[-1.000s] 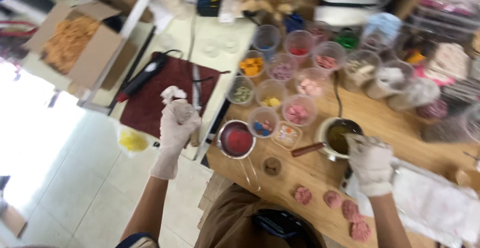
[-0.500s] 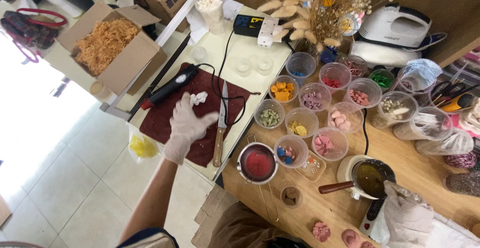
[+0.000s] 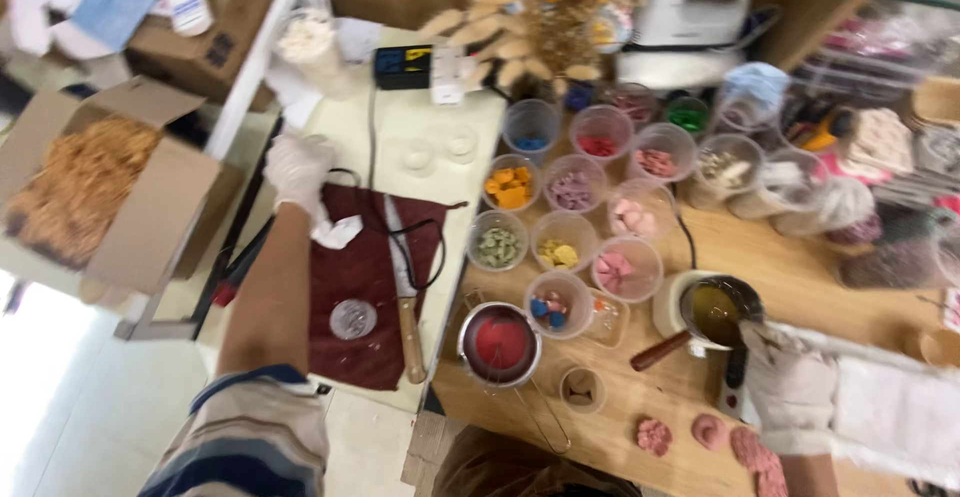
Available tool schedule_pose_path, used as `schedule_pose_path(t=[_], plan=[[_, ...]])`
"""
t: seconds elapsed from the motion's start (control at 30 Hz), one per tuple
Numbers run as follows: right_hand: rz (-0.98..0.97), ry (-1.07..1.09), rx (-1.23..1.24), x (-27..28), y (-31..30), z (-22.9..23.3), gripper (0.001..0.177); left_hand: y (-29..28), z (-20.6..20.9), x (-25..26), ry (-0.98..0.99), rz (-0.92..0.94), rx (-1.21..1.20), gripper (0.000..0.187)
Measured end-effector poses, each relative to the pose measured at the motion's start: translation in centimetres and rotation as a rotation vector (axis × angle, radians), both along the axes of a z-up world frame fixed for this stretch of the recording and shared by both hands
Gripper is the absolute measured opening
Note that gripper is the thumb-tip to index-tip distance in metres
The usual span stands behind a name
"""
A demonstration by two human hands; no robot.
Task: The person prepares scented candles by stirring a yellow liquid in a metal container with a wooden stick, pouring the liquid into small clear cups, and using a handheld heat gun to smooth the surfaces and remove bubbles.
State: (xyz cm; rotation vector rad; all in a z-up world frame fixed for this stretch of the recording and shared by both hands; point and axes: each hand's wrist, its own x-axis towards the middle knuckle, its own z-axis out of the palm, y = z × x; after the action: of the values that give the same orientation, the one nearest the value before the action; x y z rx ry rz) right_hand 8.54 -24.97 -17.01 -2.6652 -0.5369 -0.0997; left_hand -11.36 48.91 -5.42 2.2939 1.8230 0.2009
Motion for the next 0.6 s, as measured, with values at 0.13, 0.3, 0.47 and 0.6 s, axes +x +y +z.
schedule_pose_path(t=[0.13, 0.3, 0.47, 0.6], plan=[[0.115, -0.118, -0.012, -0.8, 0.5, 1.8, 0.02, 2.5, -1.3, -1.4, -0.12, -0.135, 0.219, 0.04], [0.002, 0.037, -0.009, -1.5, 4.0, 3.8, 0.021, 1.9, -1.7, -5.6, -0.2, -0.307, 0.267, 0.046], [-0.077, 0.006, 0.106, -1.6, 6.3, 6.6, 0.021, 1.7, -0.1, -6.0, -0.436, -0.304, 0.385, 0.028], [-0.038, 0.037, -0.007, -1.8, 6.7, 8.3, 0.018, 0.7, 2.7, -5.2, -1.492, -0.377, -0.095, 0.027]])
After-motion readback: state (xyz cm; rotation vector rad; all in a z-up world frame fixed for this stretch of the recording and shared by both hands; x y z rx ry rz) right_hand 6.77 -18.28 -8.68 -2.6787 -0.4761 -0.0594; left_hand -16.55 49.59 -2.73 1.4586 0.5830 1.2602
